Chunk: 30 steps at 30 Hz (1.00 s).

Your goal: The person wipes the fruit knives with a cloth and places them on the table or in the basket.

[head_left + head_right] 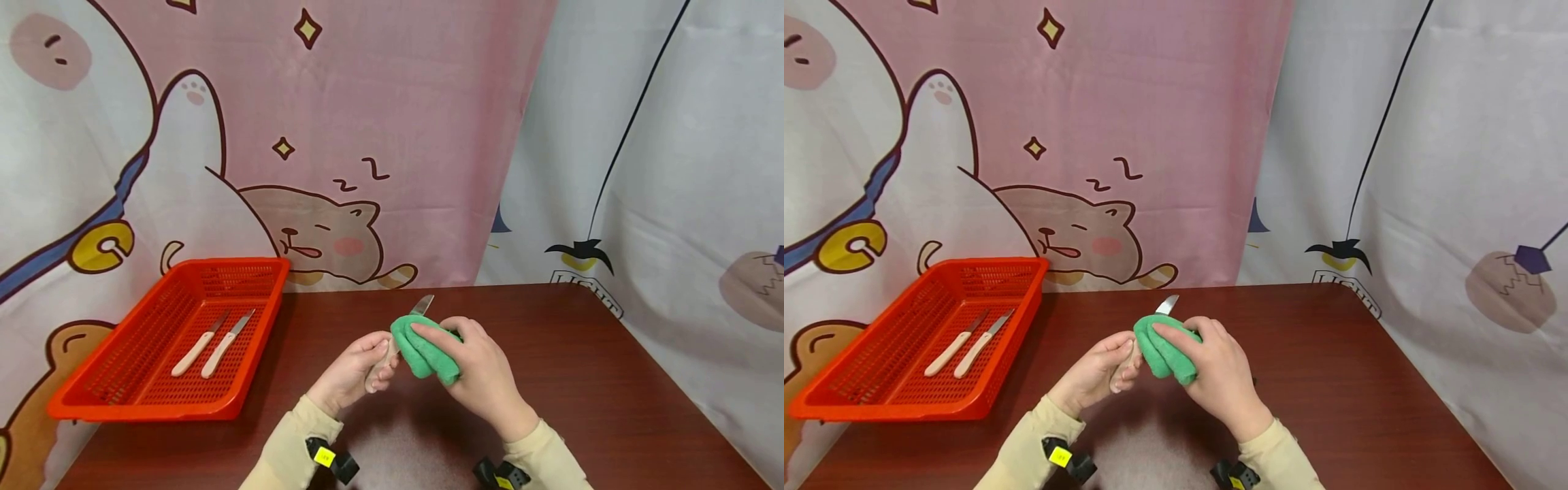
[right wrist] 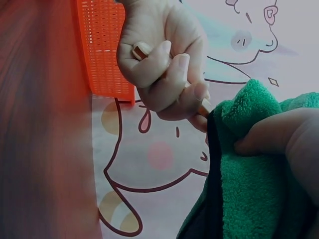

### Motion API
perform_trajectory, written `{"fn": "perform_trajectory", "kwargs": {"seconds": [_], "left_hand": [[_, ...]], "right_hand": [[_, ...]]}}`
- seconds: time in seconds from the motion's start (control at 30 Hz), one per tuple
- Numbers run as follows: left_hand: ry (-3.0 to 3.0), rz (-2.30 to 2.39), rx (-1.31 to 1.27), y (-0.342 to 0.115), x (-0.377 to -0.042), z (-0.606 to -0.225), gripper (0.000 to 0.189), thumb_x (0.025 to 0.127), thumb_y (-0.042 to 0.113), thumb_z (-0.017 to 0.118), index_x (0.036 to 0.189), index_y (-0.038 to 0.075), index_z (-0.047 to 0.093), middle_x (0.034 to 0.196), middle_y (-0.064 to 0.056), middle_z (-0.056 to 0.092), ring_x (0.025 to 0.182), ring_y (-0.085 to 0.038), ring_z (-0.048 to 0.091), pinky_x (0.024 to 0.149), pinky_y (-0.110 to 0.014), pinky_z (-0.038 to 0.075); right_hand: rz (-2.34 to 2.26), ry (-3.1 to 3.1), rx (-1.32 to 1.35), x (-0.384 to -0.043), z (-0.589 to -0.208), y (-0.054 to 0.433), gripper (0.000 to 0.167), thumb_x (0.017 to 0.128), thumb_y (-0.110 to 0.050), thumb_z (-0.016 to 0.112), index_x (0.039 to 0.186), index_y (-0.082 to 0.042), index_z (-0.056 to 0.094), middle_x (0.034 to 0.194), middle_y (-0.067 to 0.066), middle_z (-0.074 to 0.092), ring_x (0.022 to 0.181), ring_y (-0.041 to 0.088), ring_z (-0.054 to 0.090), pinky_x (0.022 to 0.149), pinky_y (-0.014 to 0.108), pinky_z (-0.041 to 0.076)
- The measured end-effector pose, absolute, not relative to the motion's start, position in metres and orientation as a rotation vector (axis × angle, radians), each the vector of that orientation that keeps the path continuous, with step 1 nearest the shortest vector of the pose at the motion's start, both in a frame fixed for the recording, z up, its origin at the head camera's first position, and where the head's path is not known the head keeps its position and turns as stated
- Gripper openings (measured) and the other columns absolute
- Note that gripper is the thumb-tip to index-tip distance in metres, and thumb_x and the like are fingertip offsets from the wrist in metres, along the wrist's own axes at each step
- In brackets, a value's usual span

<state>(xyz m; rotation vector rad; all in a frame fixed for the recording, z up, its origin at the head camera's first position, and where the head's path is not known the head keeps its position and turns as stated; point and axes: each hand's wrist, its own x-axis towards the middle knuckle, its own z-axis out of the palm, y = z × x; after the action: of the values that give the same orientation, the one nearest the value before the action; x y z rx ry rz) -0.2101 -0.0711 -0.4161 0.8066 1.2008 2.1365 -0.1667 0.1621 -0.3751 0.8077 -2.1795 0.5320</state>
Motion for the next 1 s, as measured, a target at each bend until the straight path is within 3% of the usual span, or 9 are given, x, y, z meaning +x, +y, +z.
{"fn": "perform_trajectory", "kwargs": {"seconds": [0.83,1.0], "left_hand": [[1.278,2.127,0.794,-0.067,-0.206,-0.415,0.029,0.108,0.011,0.033,0.115,0.012,0.061,0.083,0.000,0.055,0.063,-0.005,0.048,0.052,-0.016,0.038],[1.262,2.138,0.803,-0.066,-0.206,-0.415,0.030,0.108,0.010,0.033,0.118,0.003,0.060,0.084,-0.001,0.054,0.063,-0.005,0.046,0.050,-0.016,0.035]], "right_hand": [[0.523,-2.264,0.688,-0.168,-0.373,0.169,0.082,0.060,0.003,0.086,0.131,-0.031,0.063,0.107,0.009,0.058,0.093,0.027,0.057,0.064,0.041,0.053],[0.519,-2.254,0.657,-0.169,-0.370,0.176,0.085,0.058,0.008,0.083,0.132,-0.031,0.063,0.106,0.009,0.057,0.094,0.027,0.056,0.062,0.040,0.051]]}}
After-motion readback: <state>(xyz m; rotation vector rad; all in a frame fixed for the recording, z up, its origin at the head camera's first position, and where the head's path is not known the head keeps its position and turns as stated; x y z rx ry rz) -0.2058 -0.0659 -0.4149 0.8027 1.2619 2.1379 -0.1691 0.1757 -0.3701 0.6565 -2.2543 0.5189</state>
